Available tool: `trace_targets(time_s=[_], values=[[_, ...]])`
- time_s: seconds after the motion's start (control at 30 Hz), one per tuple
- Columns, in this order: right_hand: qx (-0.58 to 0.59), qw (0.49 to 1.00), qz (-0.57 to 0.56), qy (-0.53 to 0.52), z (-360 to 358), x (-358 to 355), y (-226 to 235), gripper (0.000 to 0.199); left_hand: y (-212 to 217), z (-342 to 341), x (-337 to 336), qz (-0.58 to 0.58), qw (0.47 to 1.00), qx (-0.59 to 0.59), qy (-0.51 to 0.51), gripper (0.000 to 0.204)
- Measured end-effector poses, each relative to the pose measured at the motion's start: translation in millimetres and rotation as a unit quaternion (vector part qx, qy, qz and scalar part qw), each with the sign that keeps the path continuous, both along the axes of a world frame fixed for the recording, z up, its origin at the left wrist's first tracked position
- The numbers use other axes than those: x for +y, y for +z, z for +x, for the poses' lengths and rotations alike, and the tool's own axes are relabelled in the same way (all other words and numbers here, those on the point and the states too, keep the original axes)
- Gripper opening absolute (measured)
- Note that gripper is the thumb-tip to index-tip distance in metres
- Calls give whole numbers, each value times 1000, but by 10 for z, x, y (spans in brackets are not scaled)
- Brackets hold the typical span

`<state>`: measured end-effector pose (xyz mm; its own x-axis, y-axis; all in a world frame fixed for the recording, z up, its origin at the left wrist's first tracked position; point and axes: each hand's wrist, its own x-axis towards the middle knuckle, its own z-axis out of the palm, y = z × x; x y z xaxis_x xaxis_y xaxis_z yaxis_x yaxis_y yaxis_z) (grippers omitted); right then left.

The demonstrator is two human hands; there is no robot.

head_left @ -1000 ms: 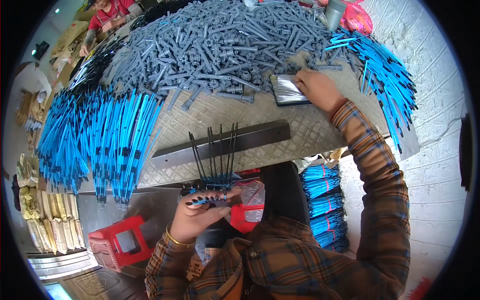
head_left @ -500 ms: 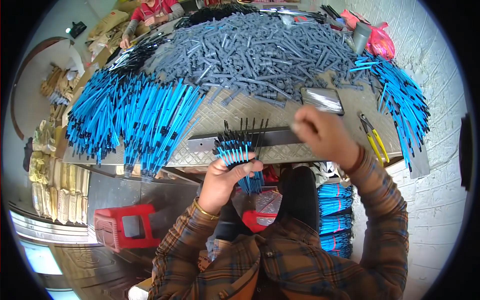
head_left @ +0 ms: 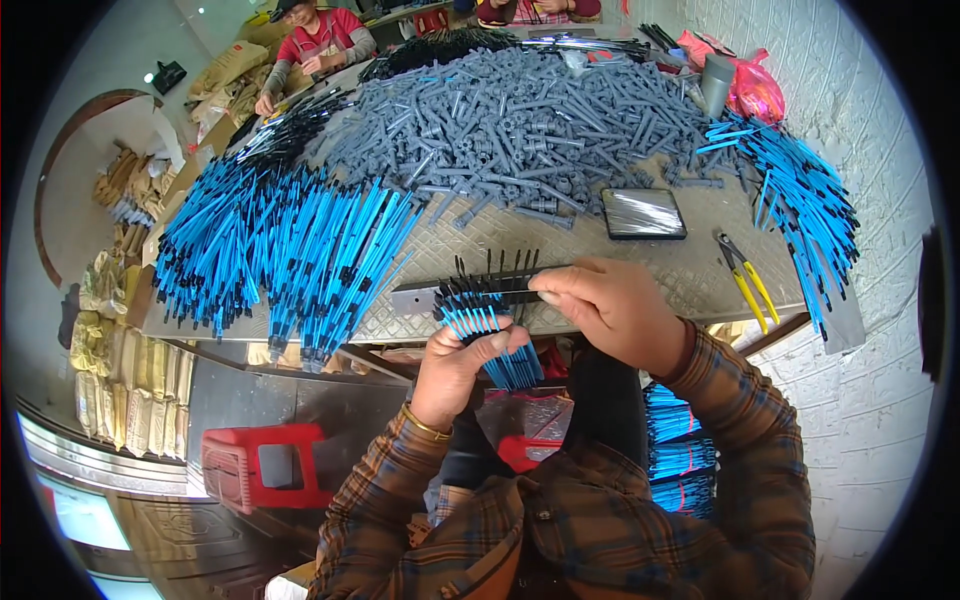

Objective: The person assembles a circular bundle of blue wires and electronic components at a workbench, using wire cutters.

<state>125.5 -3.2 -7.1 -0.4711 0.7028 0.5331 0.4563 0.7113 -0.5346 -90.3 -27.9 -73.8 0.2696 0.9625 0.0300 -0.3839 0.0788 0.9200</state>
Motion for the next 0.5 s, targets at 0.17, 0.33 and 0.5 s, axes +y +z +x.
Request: trace_targets(time_s=[0.17, 0.33, 0.5], values=[[12, 1000, -7, 0, 1, 21, -4, 19, -7, -3, 10, -1, 1000, -2, 1, 18], [11, 1000, -11, -5, 10, 9, -16, 19, -25, -6, 7, 3, 1000, -3, -5, 18], [2, 1000, 6, 0, 13, -9, 32, 19, -41, 6, -2, -2, 1000, 7, -4, 18]])
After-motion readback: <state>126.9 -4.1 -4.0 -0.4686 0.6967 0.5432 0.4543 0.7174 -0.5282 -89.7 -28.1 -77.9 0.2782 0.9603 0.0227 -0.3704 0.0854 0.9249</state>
